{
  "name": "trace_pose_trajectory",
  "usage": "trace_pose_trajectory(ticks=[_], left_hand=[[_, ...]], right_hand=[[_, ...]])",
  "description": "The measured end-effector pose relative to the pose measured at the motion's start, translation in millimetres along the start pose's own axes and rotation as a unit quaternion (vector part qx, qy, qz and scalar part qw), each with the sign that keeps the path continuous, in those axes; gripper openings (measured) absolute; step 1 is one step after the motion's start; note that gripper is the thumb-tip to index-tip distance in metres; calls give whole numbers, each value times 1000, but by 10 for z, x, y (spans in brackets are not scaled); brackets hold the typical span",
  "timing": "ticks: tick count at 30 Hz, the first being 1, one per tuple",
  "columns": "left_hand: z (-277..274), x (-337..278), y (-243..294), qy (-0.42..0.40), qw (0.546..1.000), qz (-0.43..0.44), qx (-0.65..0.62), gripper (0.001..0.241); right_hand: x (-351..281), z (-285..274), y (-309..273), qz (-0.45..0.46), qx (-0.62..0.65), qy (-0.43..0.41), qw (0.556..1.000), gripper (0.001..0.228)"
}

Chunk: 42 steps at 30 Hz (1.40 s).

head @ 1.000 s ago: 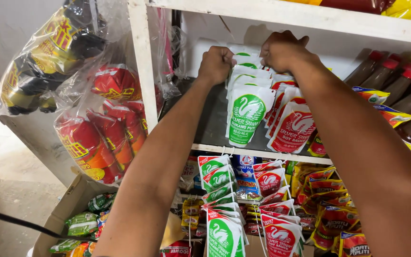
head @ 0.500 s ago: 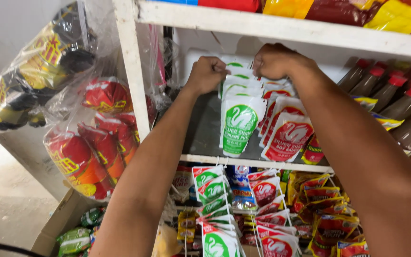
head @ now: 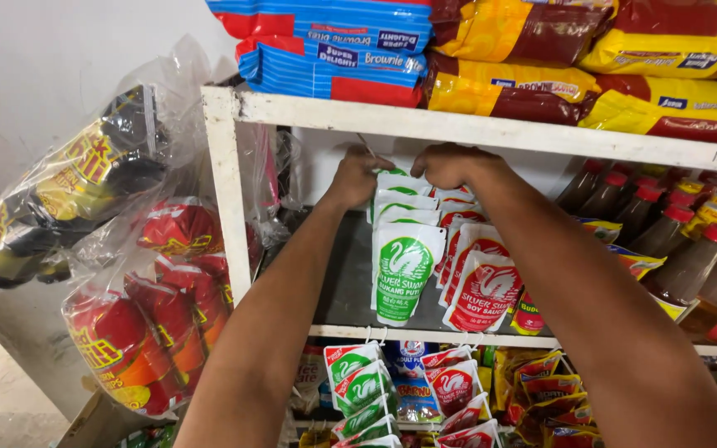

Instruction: Stocking retail shelves with condiment pouches and bottles from a cardboard box.

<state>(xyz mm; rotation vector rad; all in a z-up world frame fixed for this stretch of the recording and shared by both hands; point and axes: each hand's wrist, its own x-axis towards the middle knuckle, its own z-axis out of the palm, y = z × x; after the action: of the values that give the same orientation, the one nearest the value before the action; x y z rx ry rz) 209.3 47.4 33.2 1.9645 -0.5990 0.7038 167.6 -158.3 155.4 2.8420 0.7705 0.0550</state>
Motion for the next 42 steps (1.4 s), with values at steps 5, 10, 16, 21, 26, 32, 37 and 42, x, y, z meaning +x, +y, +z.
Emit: trace_pose_trajectory(ticks=[5,10,16,21,26,32,37,42], left_hand=[[-120,-72,56,-11,999,-39,-30,41],[-193,-140,269,1,1000,4,13,48],[-286,-162,376,-3,999,-39,-8,46],[-242,-151,377,-49,994,-74,-68,47],[-233,-169,360,-60,990,-100,-75,48],[-227,-172,142,-1,999,-14,-29,46],[-469,-452,707,90,995,50,-6,37],[-715,-1064,1741,132,989,67,-22,47]], right_hand=[[115,58,57,-16,-24,40,999,54],[-15,-26,-33,-28,-31,49,998,47],[-74,-57,49,11,69,51,996,41],[-359,-191,-242,34,-19,-6,999,48],[-464,-228,-376,100,18,-16,995,55],[-513,-234,-156,49,89,37,994,59],[-946,-252,-178,-29,144,121,982,50],[-1897,-344,-580,-147,125,199,961,37]])
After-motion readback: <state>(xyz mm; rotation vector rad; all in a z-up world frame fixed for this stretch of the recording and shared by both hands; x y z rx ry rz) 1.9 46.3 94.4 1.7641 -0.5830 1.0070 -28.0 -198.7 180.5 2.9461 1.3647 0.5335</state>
